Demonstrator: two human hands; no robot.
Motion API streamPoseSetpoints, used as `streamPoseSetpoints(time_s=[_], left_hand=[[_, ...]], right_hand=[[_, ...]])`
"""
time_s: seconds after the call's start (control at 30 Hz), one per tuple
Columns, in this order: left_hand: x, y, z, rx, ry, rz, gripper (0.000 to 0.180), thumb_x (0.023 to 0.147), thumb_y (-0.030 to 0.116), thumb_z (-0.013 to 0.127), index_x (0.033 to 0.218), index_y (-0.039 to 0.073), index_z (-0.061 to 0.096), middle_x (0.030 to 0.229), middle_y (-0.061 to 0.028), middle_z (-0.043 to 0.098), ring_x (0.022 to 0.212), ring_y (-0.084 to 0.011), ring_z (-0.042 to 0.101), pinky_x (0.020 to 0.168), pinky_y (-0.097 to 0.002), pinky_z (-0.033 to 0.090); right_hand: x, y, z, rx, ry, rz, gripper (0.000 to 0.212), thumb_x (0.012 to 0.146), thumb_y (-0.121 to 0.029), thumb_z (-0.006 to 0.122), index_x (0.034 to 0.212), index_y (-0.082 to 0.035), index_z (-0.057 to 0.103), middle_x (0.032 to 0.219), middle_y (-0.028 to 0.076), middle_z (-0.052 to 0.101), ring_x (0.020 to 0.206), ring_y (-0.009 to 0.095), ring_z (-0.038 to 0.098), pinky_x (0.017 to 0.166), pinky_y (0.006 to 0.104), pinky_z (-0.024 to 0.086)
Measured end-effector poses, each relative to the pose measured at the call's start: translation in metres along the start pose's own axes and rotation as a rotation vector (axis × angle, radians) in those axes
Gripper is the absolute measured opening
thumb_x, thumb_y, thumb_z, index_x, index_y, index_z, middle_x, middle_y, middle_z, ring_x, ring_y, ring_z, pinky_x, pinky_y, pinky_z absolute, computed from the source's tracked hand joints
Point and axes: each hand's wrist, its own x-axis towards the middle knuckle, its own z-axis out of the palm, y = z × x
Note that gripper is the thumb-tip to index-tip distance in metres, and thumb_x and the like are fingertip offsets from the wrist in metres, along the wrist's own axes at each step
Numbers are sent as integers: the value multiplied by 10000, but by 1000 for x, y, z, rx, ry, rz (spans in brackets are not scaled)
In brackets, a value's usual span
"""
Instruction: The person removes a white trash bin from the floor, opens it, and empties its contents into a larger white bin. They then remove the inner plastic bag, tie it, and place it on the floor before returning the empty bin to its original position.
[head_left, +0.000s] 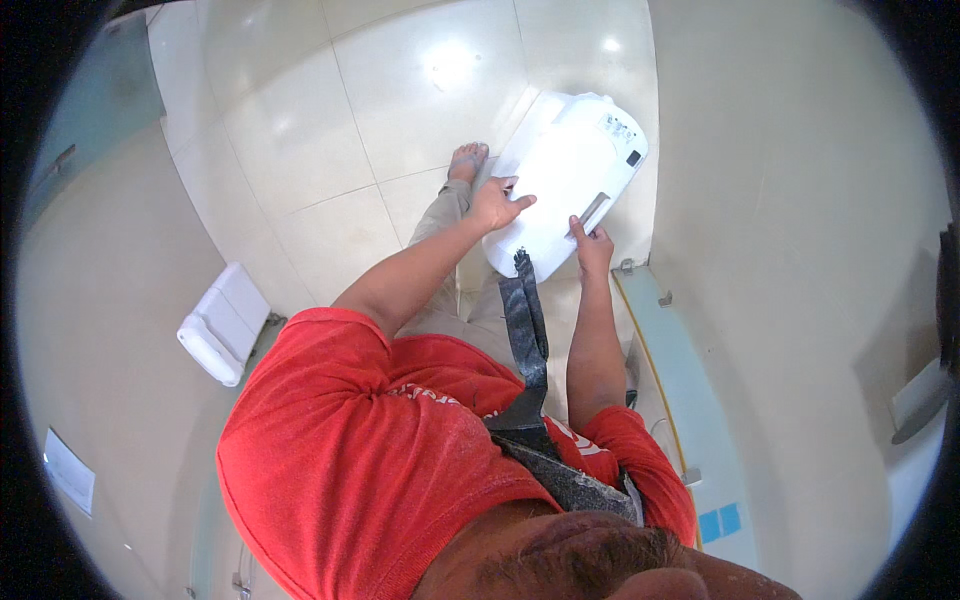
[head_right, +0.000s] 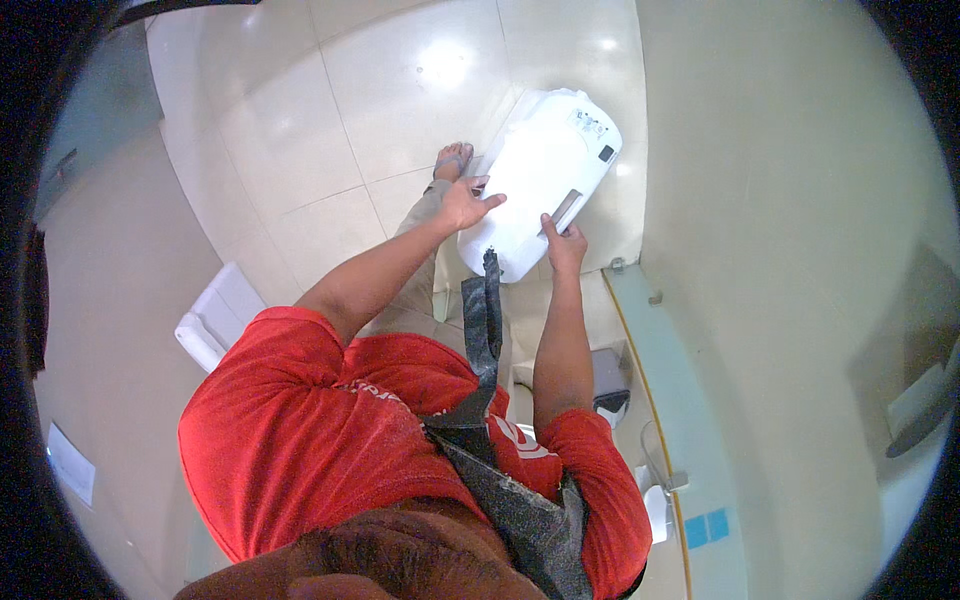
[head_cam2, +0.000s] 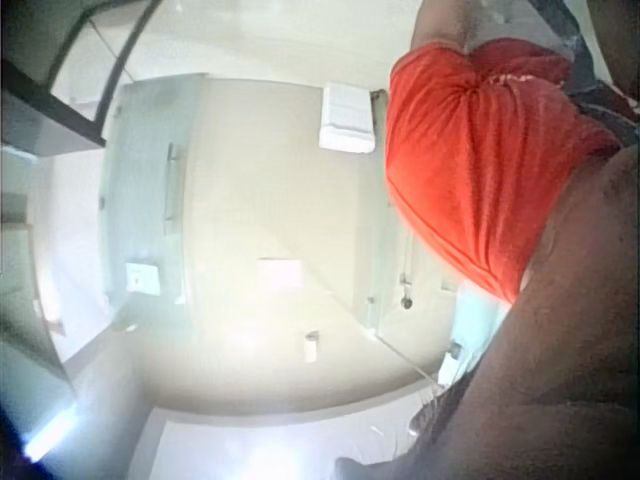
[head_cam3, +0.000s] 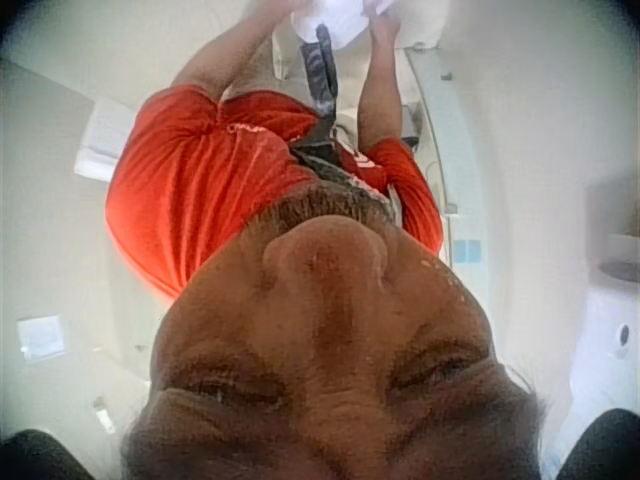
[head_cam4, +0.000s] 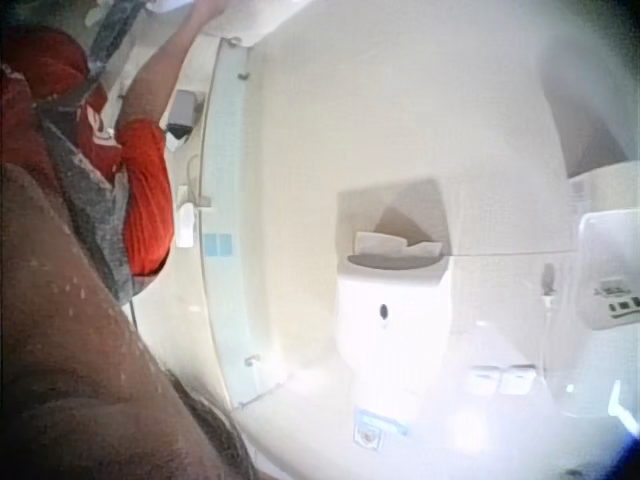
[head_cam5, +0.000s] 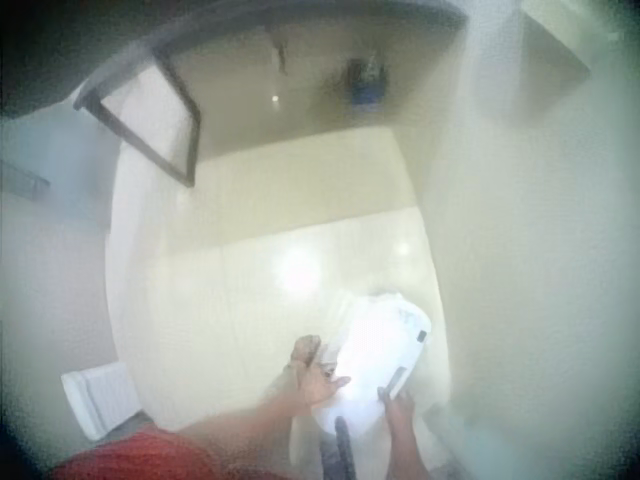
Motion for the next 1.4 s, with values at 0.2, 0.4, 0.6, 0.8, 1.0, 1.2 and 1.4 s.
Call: streamPoseSetpoints(time_s=[0.2,0.4,0.6,0.8,1.0,1.2,1.4], left_hand=[[-20,-1,12,62,198,83,832,660,498,843,1276,-20,632,1199,-241,611,1138,-344,610,1003,-398,485],[-37,11,-3,56,126,72,876,653,467,855,1342,1,580,1270,-257,557,1170,-382,583,1028,-405,471],[-51,-12,14,19,213,57,953,720,592,777,1402,-17,508,1343,-282,517,1255,-392,529,1073,-415,424],[-53,-76,3,-426,97,-393,1054,803,778,581,1453,-39,434,1448,-304,457,1348,-382,466,1108,-419,380],[-72,-126,6,-1124,128,-563,1061,837,752,588,1432,-109,407,1406,-236,528,1285,-343,517,1084,-446,385],[-89,-114,36,-1354,200,-459,1009,814,614,733,1446,-91,384,1400,-220,528,1265,-309,531,1050,-425,428],[-105,-115,45,-876,136,-237,1056,695,458,895,1477,-38,387,1336,-205,578,1222,-264,568,1031,-370,459]], right_hand=[[-17,-28,0,30,-3,167,394,807,-217,850,1051,38,675,926,95,714,788,154,651,708,297,514],[-27,-24,-12,10,-93,105,365,794,-179,856,1038,10,659,872,51,687,738,128,634,639,250,478],[-39,-30,-6,-7,-82,58,288,804,-123,842,990,-2,657,845,29,676,709,109,615,619,242,467],[-47,-36,5,29,-135,76,308,825,-176,836,1018,-43,637,882,23,694,758,109,649,638,251,497],[-59,-54,6,49,-182,203,357,872,-265,799,1050,-5,630,933,64,687,825,142,668,685,289,542],[-53,-50,8,169,-170,178,438,878,-357,787,963,51,654,821,99,688,632,156,642,539,278,528],[-47,-71,4,76,-161,170,536,896,-435,745,1059,59,613,929,114,664,775,164,655,607,310,568]])
